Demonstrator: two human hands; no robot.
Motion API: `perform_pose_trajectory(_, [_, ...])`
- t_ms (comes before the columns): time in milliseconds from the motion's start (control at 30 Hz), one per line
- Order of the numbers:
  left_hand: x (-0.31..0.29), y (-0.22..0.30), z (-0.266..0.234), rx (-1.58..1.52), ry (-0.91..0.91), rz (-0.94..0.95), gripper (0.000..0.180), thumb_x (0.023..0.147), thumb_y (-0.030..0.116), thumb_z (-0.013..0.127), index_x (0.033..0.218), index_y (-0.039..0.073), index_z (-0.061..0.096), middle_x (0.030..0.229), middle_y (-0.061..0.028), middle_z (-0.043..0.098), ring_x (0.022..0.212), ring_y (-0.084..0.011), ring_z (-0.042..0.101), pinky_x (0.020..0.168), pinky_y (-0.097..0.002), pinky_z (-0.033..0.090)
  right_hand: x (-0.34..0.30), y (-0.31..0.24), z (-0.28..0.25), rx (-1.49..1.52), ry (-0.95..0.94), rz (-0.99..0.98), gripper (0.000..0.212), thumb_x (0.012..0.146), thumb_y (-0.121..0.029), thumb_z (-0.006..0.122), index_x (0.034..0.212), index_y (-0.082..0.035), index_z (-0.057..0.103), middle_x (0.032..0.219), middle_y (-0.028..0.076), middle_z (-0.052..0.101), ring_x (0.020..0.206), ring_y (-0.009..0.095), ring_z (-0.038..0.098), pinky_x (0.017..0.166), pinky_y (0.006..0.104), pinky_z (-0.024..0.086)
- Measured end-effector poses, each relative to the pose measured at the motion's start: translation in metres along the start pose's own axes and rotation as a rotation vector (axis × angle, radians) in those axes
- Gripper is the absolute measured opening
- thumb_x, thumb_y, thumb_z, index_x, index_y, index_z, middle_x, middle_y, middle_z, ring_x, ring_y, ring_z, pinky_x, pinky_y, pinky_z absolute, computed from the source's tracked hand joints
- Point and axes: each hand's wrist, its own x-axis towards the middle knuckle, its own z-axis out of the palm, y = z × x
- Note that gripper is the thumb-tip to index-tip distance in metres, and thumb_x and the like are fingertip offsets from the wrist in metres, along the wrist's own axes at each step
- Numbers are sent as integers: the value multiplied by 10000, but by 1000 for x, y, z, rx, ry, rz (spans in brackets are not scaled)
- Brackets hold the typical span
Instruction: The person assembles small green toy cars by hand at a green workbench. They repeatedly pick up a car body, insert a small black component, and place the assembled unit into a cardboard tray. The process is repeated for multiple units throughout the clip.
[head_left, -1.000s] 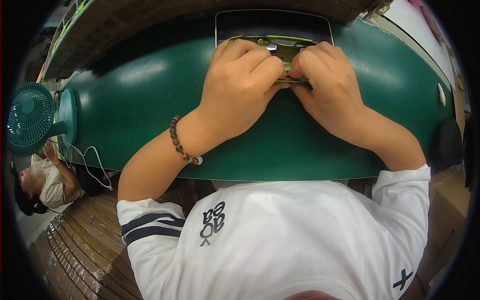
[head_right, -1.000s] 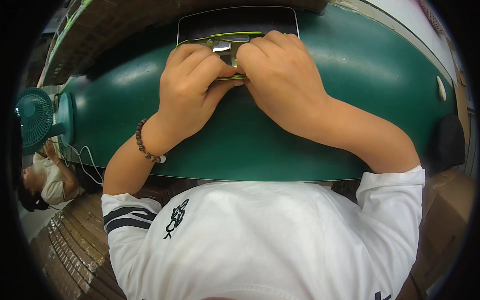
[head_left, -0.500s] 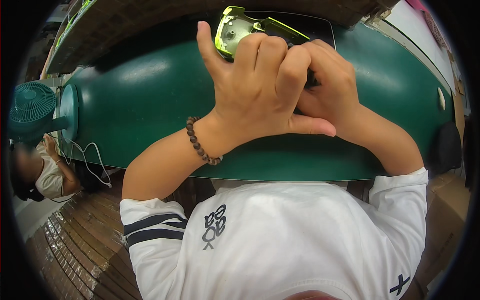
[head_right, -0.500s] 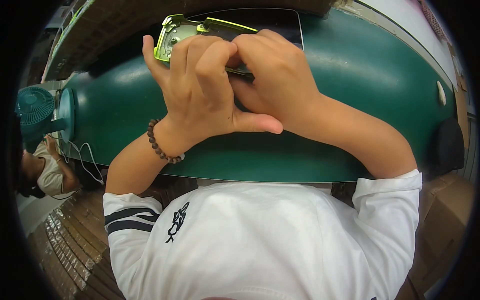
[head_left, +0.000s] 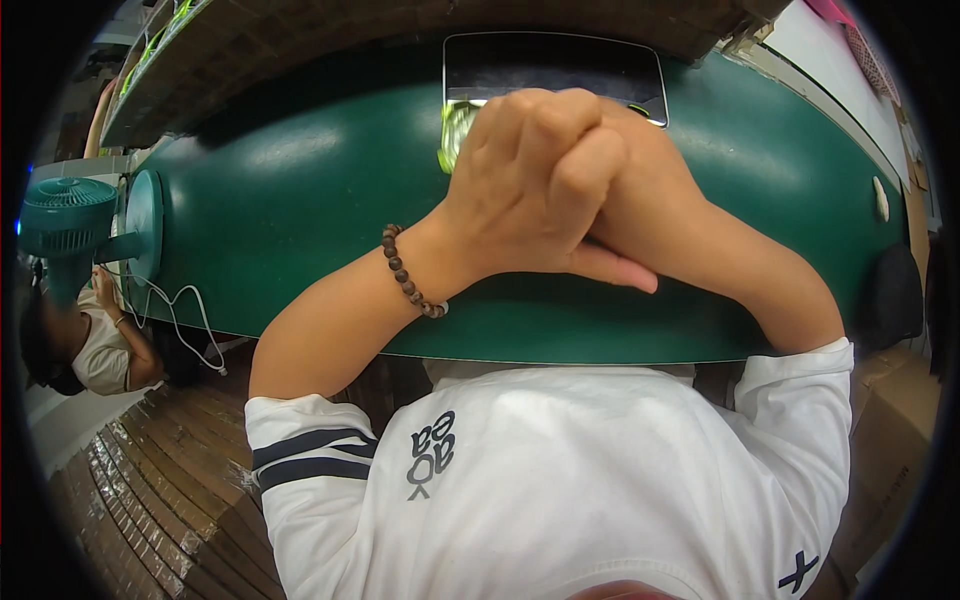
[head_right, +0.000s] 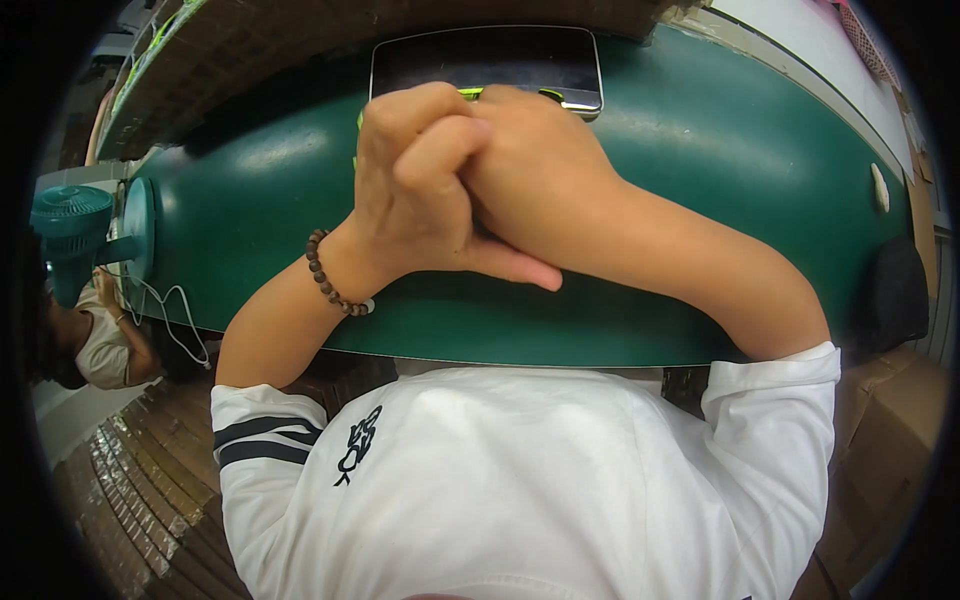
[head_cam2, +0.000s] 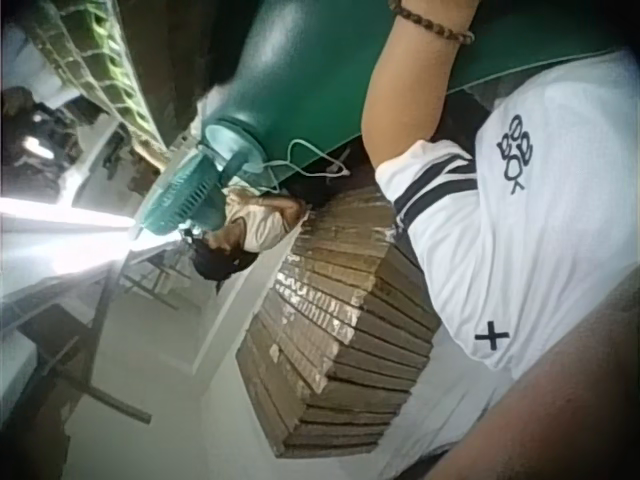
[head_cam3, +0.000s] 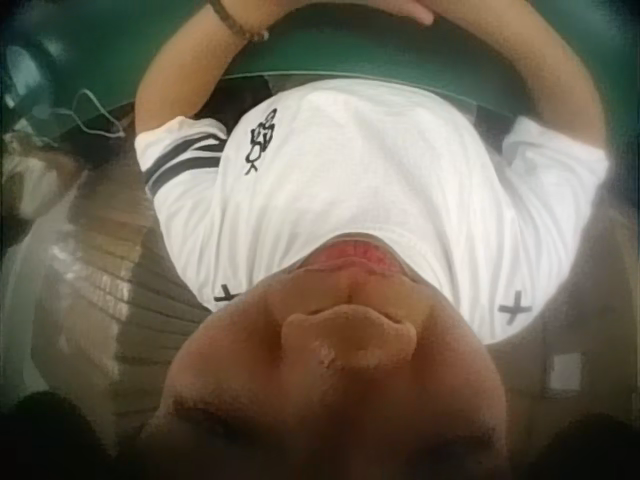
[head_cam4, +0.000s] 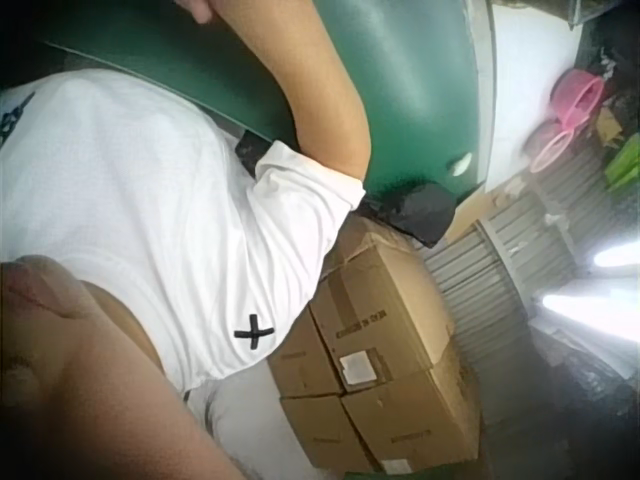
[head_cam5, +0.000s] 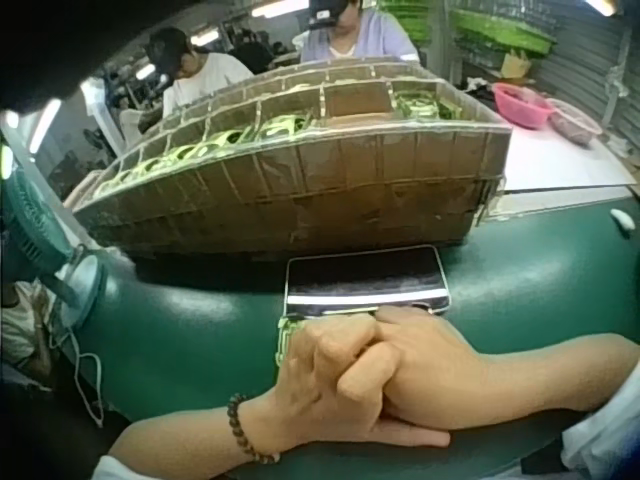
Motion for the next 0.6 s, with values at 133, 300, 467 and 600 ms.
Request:
perform_pose_trajectory(133, [1, 7, -9, 2, -49, -52, 1005, 477, 698, 794, 1158, 55, 432, 1070, -134, 514, 906, -269, 512, 788, -374, 424, 1, -2, -3, -225, -71, -154, 75, 610, -97, 653, 645, -78, 590, 714, 30, 573, 710, 236, 541, 661, 351, 437])
perform_pose_trajectory(300, [2, 8, -16, -19, -28, -159, 917, 531, 544, 853, 1181, 53, 433, 1046, -126, 532, 896, -264, 545, 771, -372, 435, 5, -10, -5, -569, 90, -288, 76, 564, -134, 650, 613, -119, 593, 661, 1, 538, 685, 167, 522, 651, 312, 394])
perform_pose_trajectory(467, [2, -8, -8, 404, 74, -59, 400, 729, 249, 685, 1069, 107, 529, 835, -11, 538, 764, -157, 558, 773, -370, 390, 13, -14, -8, -445, 250, -323, 100, 546, -111, 651, 631, -113, 598, 663, 0, 529, 663, 162, 508, 628, 313, 368])
perform_pose_trajectory(600, [19, -1, -33, 615, -82, -57, 228, 761, 156, 645, 986, 136, 607, 728, 74, 570, 711, -101, 576, 776, -335, 331, 16, -11, -7, -332, 337, -368, 121, 554, -84, 649, 663, -93, 596, 694, 5, 542, 658, 175, 501, 601, 311, 363])
